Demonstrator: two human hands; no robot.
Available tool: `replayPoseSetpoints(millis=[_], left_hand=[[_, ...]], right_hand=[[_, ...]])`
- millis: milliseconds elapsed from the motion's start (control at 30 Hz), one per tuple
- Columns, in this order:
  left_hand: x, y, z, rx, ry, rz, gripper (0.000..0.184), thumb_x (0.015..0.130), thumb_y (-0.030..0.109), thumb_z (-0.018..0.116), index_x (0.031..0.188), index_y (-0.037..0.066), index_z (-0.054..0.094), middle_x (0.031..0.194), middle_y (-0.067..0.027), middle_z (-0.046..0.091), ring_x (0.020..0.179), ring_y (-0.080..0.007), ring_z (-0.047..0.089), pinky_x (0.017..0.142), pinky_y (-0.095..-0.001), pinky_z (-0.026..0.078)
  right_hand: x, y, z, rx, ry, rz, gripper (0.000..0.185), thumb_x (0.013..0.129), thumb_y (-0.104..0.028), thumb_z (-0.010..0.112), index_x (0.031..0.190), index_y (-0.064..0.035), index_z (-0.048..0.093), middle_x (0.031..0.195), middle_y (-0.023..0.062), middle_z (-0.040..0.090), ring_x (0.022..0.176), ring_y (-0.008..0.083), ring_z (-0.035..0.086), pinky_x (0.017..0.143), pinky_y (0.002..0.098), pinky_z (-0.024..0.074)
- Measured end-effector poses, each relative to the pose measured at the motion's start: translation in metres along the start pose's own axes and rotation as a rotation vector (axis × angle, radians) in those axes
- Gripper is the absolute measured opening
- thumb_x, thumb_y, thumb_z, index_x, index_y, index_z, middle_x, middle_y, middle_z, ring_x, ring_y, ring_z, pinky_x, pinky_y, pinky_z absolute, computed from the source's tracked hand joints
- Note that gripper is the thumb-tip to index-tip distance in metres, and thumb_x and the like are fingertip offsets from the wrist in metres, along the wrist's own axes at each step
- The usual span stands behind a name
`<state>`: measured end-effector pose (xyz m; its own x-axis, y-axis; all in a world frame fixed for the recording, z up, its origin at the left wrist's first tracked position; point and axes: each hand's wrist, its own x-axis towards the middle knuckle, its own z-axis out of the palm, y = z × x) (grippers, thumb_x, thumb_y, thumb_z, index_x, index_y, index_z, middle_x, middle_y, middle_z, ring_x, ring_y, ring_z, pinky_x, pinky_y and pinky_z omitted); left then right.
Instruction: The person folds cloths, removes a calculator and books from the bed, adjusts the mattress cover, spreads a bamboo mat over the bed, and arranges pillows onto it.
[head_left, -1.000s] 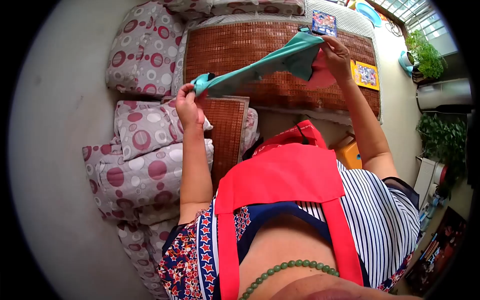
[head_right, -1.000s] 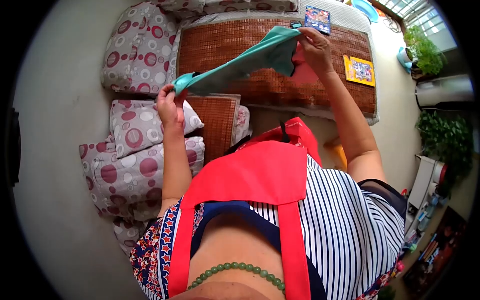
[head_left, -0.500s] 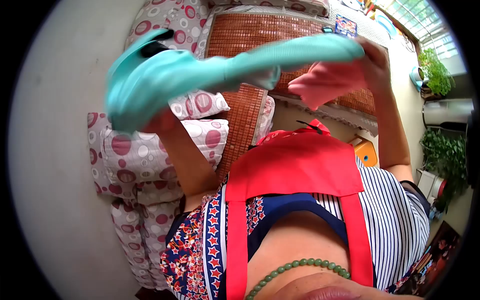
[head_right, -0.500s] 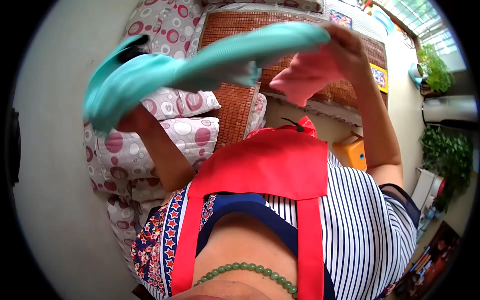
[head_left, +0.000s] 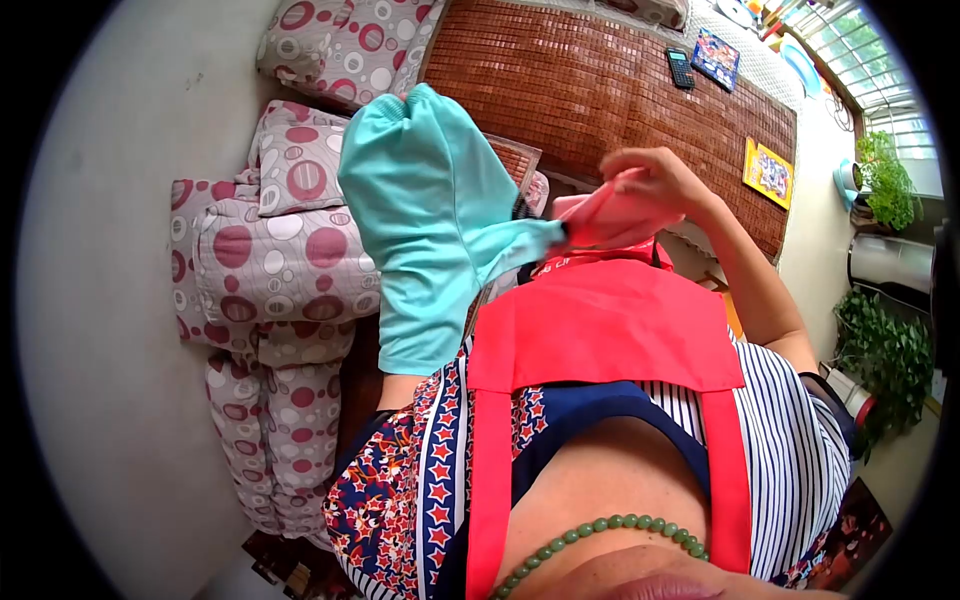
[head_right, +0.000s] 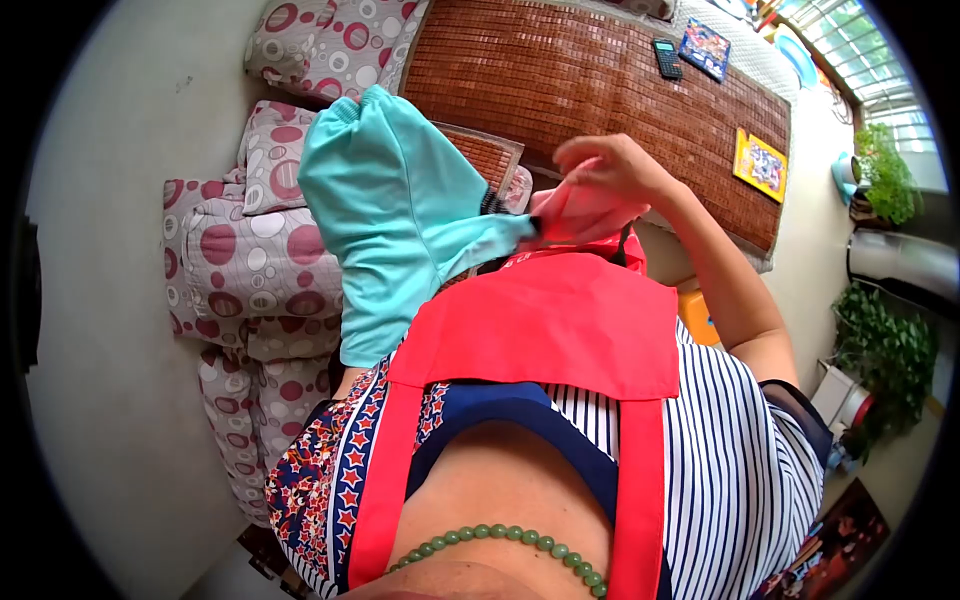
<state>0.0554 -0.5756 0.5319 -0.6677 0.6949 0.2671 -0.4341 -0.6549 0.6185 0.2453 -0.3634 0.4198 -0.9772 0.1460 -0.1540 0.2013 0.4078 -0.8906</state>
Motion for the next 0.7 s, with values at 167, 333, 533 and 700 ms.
replayPoseSetpoints(millis=[167,333,533,700], left_hand=[[-0.003,-0.042,0.012,-0.038,0.012,-0.152,0.03,0.084,0.023,0.057,0.106,0.005,0.054,0.097,-0.0119,0.061,0.089,-0.0256,0.062,0.079,-0.0345,0.052],[-0.012,-0.066,0.027,-0.02,0.013,-0.237,0.037,0.083,0.028,0.059,0.111,0.005,0.052,0.1,-0.0121,0.061,0.091,-0.0263,0.062,0.08,-0.0344,0.051],[-0.028,-0.053,0.029,0.024,0.039,-0.181,0.046,0.082,0.034,0.061,0.116,0.005,0.05,0.104,-0.0125,0.061,0.094,-0.0271,0.062,0.081,-0.0343,0.051],[-0.03,-0.027,0.028,0.024,0.056,-0.108,0.054,0.081,0.038,0.063,0.121,0.006,0.048,0.107,-0.0128,0.06,0.096,-0.0278,0.061,0.082,-0.0342,0.05]], right_hand=[[0.018,0.034,-0.005,0.444,0.069,-0.058,0.061,0.082,-0.026,0.067,0.134,-0.0049,0.042,0.119,0.0093,0.059,0.105,0.0184,0.057,0.092,0.0313,0.0443],[0.025,0.04,0.011,0.893,-0.157,-0.066,0.089,0.073,-0.05,0.074,0.139,-0.0049,0.035,0.126,0.0084,0.053,0.115,0.0174,0.048,0.102,0.0323,0.0347],[0.008,0.047,0.013,0.898,0.206,0.004,0.041,0.082,-0.024,0.072,0.115,-0.0037,0.059,0.109,0.004,0.062,0.102,0.0149,0.054,0.093,0.0295,0.0411],[0.004,0.06,-0.059,0.797,0.648,-0.136,0.022,0.086,-0.008,0.064,0.108,-0.0068,0.063,0.094,-0.0002,0.063,0.086,0.01,0.057,0.076,0.0234,0.0474]])
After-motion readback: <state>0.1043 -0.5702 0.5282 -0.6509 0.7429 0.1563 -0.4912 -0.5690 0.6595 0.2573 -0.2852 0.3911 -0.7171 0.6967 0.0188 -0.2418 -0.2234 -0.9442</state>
